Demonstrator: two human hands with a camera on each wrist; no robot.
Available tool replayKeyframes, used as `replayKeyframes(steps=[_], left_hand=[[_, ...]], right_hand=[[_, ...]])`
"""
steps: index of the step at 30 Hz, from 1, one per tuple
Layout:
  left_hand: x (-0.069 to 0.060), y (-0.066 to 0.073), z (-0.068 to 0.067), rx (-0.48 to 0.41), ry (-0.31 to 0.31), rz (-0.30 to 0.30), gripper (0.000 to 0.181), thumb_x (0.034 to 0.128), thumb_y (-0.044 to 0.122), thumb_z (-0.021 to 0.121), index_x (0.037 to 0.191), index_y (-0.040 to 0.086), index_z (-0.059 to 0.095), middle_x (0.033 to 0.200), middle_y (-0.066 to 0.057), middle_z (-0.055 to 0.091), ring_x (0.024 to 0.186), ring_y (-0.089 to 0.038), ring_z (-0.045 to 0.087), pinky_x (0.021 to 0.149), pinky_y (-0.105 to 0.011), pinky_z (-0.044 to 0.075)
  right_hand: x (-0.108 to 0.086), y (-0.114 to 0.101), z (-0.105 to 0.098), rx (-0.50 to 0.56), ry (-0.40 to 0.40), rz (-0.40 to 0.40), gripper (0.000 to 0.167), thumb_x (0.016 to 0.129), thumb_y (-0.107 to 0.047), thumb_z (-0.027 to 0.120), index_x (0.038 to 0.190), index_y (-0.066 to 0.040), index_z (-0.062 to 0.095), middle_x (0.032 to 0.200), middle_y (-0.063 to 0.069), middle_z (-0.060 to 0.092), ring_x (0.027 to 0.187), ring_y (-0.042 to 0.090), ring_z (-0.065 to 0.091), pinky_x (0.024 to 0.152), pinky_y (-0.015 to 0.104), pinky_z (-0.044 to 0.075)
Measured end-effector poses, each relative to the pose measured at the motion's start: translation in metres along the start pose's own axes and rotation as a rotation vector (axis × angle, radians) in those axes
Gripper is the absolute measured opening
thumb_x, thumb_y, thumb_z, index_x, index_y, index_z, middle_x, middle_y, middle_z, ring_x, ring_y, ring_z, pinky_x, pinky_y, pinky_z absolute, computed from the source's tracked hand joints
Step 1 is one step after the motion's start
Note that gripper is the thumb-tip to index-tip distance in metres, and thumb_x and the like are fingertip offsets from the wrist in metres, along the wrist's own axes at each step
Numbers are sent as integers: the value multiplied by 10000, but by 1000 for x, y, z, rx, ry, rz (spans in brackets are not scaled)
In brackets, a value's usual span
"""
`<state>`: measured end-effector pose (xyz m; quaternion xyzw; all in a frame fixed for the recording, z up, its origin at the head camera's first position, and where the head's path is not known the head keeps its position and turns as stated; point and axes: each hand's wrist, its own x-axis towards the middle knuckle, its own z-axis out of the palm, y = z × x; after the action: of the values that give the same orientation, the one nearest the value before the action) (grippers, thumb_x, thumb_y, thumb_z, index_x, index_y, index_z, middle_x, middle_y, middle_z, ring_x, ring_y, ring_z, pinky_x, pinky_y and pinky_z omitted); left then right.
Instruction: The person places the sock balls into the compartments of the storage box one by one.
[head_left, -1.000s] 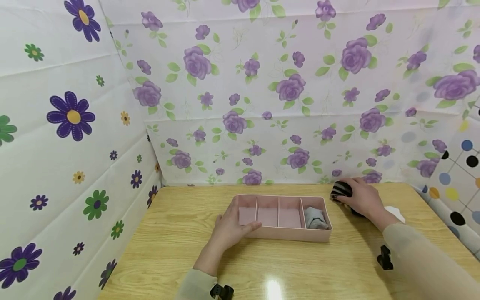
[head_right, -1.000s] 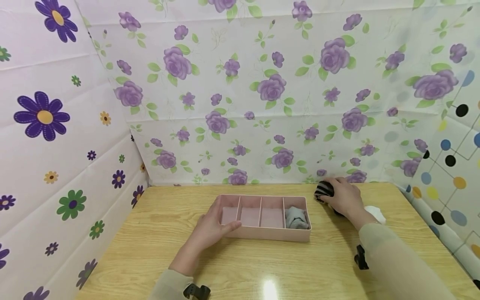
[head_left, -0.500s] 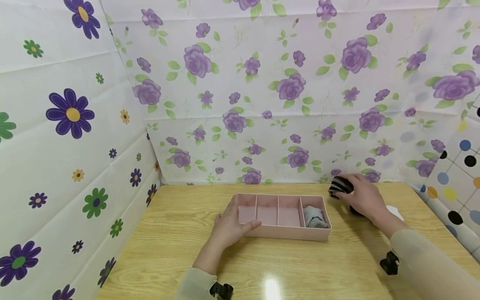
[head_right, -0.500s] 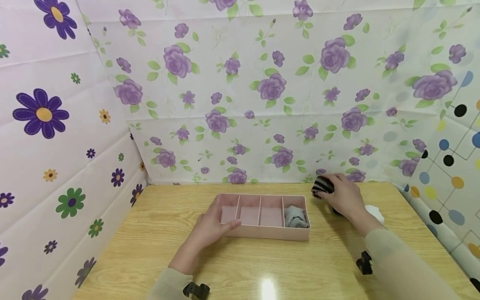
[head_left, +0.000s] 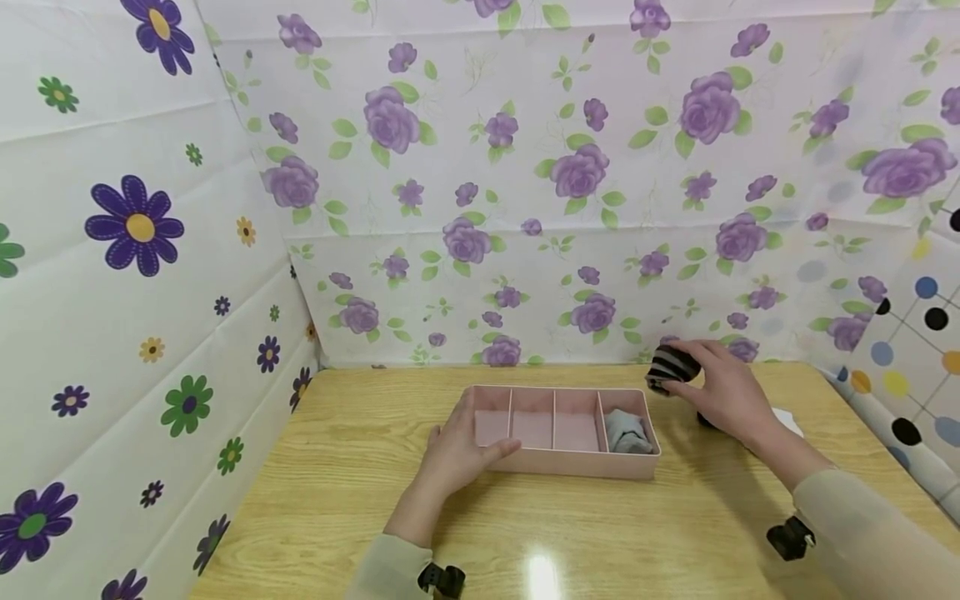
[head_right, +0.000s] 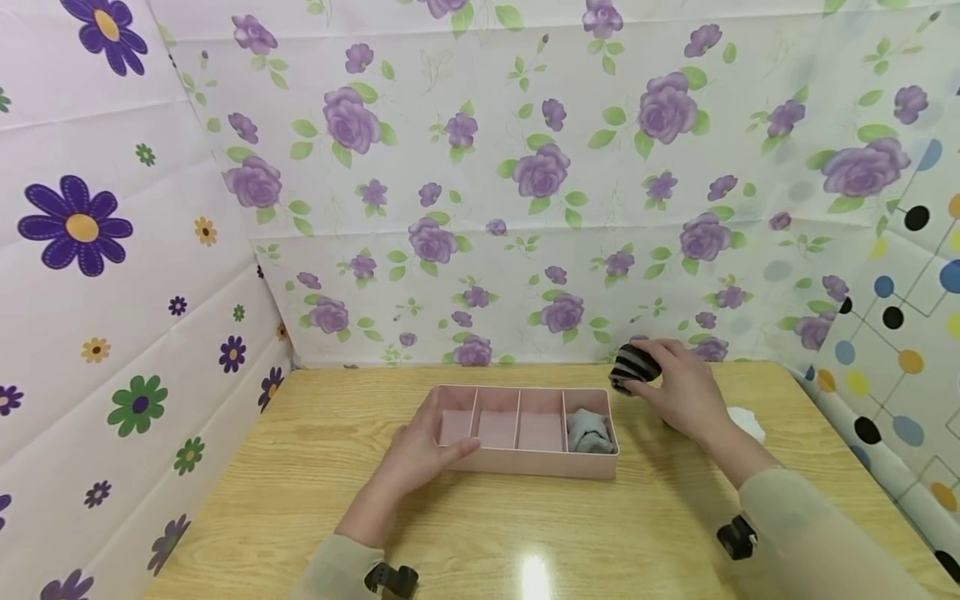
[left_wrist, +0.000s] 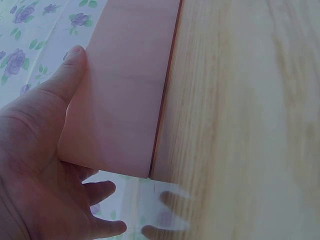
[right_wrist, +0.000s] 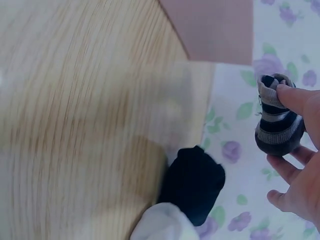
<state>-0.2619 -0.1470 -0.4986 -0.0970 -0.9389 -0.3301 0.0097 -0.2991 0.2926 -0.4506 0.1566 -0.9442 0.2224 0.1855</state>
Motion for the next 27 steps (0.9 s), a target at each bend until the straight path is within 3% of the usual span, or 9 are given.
replayKeyframes(steps=[14,27], left_hand=[[1,0,0,-9,5,4,1256,931,707,788,1774,52,127,1816,-176,212,1647,-370,285,1264,-788,142],[2,0,0,-4,6,8,1258,931,706,790,1774,50,126,1812,-183,219,1640,-375,301,1259,-796,146]], right_hand=[[0,-44,-7,92,-36,-48,678,990,-263,877,1581,-111,582,1491,261,567,1221,519,648,938,719,551],[-1,-70,7,144,-73,-103,677,985,-233,881,1586,-131,587,1507,159,587,1288,456,647,980,672,566]])
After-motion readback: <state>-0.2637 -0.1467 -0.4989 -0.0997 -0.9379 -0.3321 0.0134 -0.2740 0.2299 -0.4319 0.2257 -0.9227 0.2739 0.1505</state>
